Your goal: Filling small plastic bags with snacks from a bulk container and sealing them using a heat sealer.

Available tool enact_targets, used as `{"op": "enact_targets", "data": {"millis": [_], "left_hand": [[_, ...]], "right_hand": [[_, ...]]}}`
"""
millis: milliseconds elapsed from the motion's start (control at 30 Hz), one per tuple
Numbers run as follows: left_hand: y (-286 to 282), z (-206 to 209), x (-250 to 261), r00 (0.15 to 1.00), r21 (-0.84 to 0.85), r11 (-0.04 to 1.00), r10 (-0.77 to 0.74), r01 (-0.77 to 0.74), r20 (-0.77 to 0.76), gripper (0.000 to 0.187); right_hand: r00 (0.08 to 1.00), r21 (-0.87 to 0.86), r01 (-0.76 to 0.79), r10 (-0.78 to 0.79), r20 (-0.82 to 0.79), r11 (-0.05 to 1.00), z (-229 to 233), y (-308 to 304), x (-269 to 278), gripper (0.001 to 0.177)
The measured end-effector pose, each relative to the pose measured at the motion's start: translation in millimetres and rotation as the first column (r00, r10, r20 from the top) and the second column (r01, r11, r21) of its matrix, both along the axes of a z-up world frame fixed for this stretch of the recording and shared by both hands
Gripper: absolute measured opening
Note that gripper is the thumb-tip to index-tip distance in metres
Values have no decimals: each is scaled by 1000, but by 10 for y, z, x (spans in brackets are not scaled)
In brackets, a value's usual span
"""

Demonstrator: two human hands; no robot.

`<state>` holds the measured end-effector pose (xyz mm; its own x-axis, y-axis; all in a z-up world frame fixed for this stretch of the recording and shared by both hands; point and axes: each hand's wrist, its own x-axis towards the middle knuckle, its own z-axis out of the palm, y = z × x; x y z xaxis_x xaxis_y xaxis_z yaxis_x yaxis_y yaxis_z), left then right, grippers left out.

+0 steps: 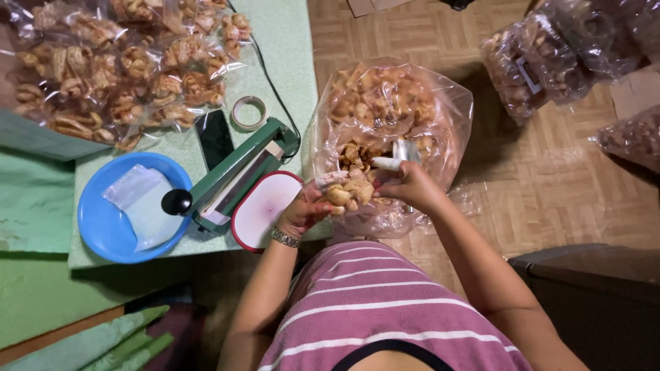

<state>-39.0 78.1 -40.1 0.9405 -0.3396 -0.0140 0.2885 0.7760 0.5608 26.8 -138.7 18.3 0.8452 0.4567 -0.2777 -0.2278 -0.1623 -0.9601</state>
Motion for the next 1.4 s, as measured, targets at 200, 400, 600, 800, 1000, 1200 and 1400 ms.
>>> {"op": "enact_targets", "data": {"millis": [200, 400, 600, 800, 1000, 1200, 1400], "left_hand": [[-136, 80, -21, 998, -70, 996, -57, 55, -32, 68], [78, -317, 168, 981, -119, 974, -190, 194, 49, 99], [-82, 243, 207, 856, 566, 768, -478, 299, 195, 100], [-443, -58, 179, 755, 909, 414, -582, -46, 303, 78], [-313, 233, 129, 911, 664, 741, -334, 95, 242, 87], [50, -253, -57, 1000, 520, 854, -12, -3, 25, 47], [158, -113, -383, 975, 433, 877, 219, -209, 28, 86]], "right_hand": [[997, -90, 38, -32, 75, 995, 86, -77, -68, 61], [957, -636, -19, 199, 212, 771, 405, -154, -82, 30], [910, -817, -45, 360, 204, 575, 353, -165, -75, 32], [934, -725, -99, 315, 168, 682, 591, -376, -122, 36], [752, 84, 518, -500, 429, 851, 2, -1825, 94, 46], [211, 419, 851, -937, 277, 316, -631, -2260, 571, 31], [816, 430, 412, -536, 218, 803, -147, -157, 1506, 54]]}}
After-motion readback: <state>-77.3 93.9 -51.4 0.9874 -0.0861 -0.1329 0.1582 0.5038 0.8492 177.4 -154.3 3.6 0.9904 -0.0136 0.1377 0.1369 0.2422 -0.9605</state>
